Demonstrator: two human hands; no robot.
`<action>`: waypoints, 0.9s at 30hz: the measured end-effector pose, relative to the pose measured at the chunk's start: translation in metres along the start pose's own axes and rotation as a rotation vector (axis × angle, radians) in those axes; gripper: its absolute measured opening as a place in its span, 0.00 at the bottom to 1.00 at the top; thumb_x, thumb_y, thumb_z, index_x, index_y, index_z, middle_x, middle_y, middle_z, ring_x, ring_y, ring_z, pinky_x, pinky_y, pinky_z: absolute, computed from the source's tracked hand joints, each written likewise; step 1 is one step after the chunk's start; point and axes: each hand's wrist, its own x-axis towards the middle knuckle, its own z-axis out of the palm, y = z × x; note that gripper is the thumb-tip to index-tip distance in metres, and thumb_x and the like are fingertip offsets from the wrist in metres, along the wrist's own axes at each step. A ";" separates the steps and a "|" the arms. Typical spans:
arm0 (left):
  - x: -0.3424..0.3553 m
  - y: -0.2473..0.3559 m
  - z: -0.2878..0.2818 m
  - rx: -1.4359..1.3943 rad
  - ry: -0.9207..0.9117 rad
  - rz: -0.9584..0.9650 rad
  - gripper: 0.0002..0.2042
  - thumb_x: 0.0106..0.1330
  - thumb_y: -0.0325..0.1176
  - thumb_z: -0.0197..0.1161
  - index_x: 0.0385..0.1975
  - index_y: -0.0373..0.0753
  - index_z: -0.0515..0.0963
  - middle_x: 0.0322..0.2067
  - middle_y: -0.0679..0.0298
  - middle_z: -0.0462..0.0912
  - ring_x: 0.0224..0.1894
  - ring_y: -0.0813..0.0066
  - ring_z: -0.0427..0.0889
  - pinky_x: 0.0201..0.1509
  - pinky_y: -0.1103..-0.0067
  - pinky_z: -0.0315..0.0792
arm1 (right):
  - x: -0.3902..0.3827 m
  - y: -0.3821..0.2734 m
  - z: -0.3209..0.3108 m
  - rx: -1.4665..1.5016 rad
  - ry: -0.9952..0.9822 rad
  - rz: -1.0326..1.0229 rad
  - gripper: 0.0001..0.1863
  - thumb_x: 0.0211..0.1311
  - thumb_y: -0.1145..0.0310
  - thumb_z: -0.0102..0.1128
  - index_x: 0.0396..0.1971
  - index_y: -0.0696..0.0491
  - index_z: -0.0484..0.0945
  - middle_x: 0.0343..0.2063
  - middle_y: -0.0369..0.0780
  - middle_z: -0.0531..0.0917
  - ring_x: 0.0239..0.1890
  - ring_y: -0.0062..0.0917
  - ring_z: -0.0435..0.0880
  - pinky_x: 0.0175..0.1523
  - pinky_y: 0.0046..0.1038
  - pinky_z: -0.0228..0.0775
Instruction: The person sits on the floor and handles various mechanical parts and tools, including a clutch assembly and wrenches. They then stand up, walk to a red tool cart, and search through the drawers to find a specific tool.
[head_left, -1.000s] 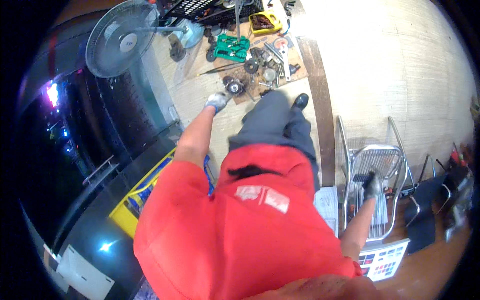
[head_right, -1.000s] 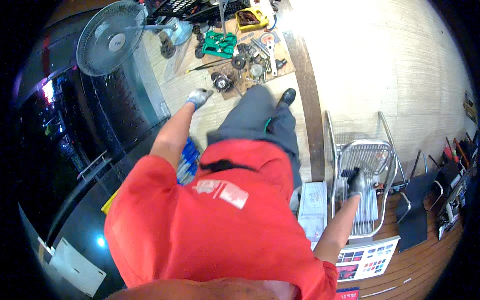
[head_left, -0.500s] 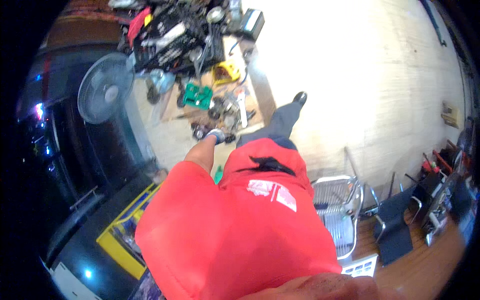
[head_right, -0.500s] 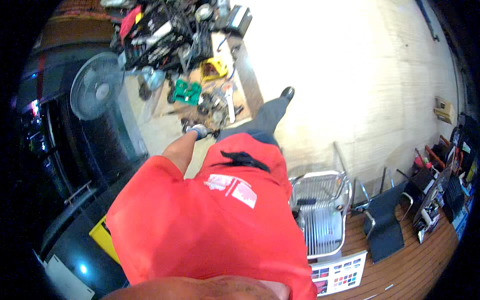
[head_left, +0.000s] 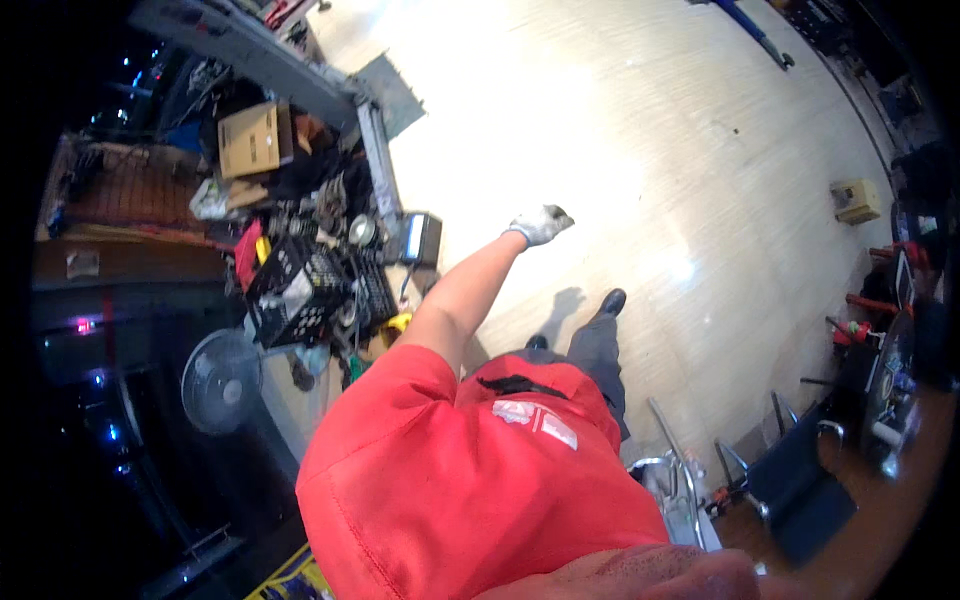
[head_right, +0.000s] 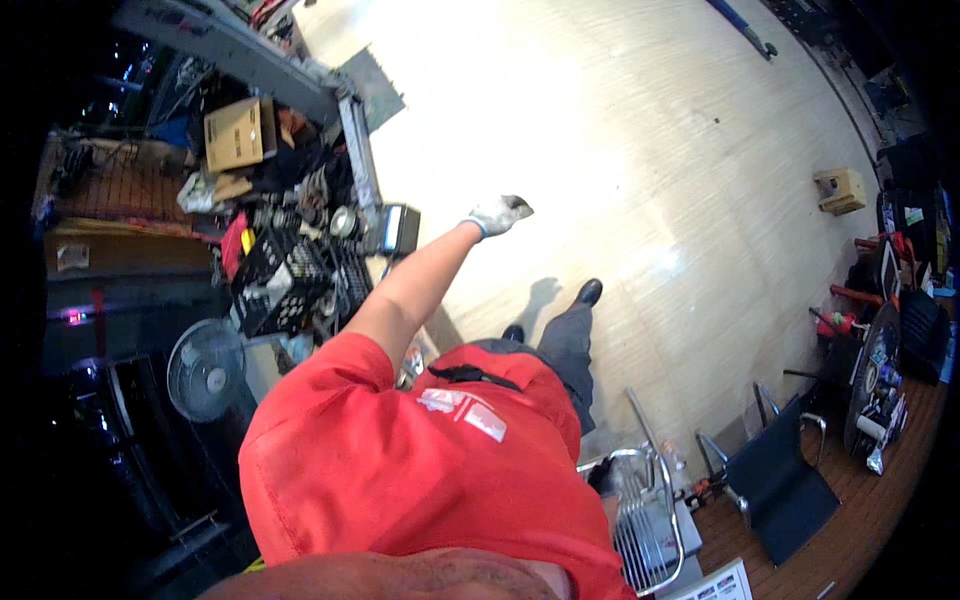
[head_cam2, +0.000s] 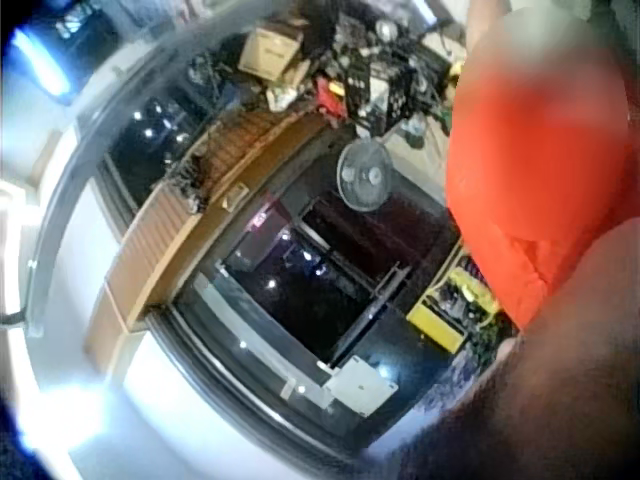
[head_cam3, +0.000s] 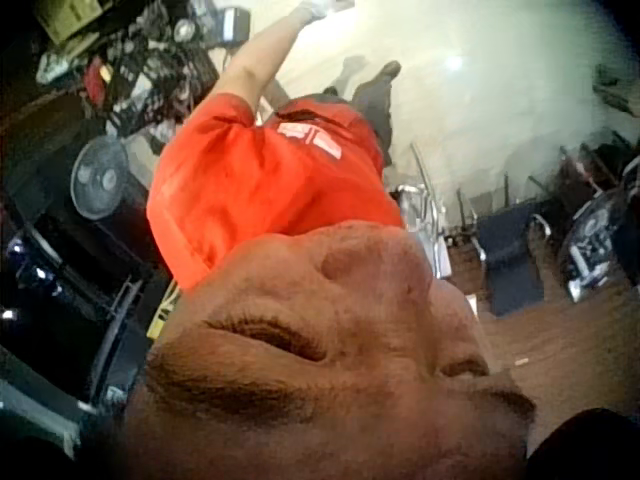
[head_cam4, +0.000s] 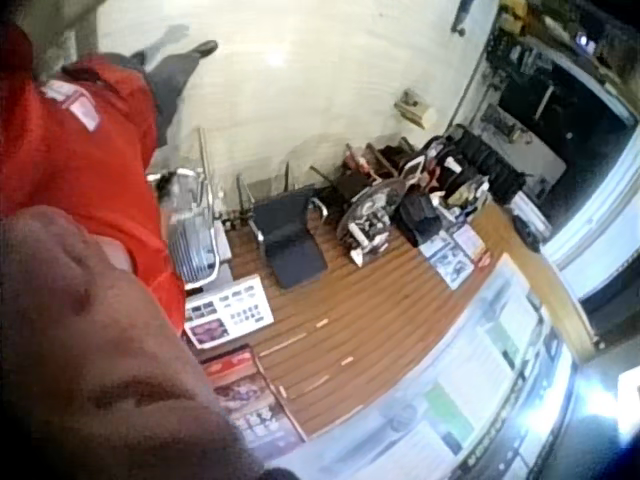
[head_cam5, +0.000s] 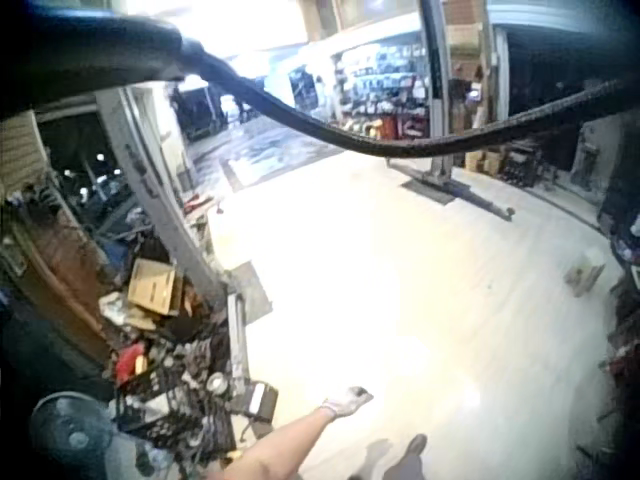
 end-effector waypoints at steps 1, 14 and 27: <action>0.022 0.019 -0.003 0.008 -0.010 0.016 0.28 0.68 0.60 0.54 0.55 0.44 0.81 0.55 0.53 0.82 0.59 0.54 0.79 0.64 0.66 0.70 | 0.010 -0.010 0.006 -0.025 0.022 0.031 0.19 0.70 0.40 0.53 0.31 0.40 0.78 0.18 0.29 0.77 0.16 0.19 0.72 0.20 0.26 0.61; 0.071 -0.096 0.021 0.098 -0.380 -0.719 0.34 0.69 0.63 0.52 0.57 0.35 0.78 0.61 0.47 0.75 0.65 0.51 0.74 0.68 0.63 0.67 | 0.170 -0.468 0.176 -0.151 0.084 -0.323 0.19 0.72 0.45 0.52 0.34 0.47 0.74 0.16 0.33 0.73 0.12 0.23 0.69 0.15 0.30 0.56; 0.381 0.009 -0.093 -0.416 -0.183 -0.775 0.28 0.68 0.61 0.57 0.44 0.38 0.84 0.40 0.58 0.88 0.23 0.72 0.75 0.27 0.71 0.70 | 0.243 -0.721 0.436 -0.579 -0.163 -0.057 0.23 0.72 0.41 0.49 0.31 0.46 0.73 0.16 0.35 0.72 0.14 0.28 0.71 0.17 0.34 0.59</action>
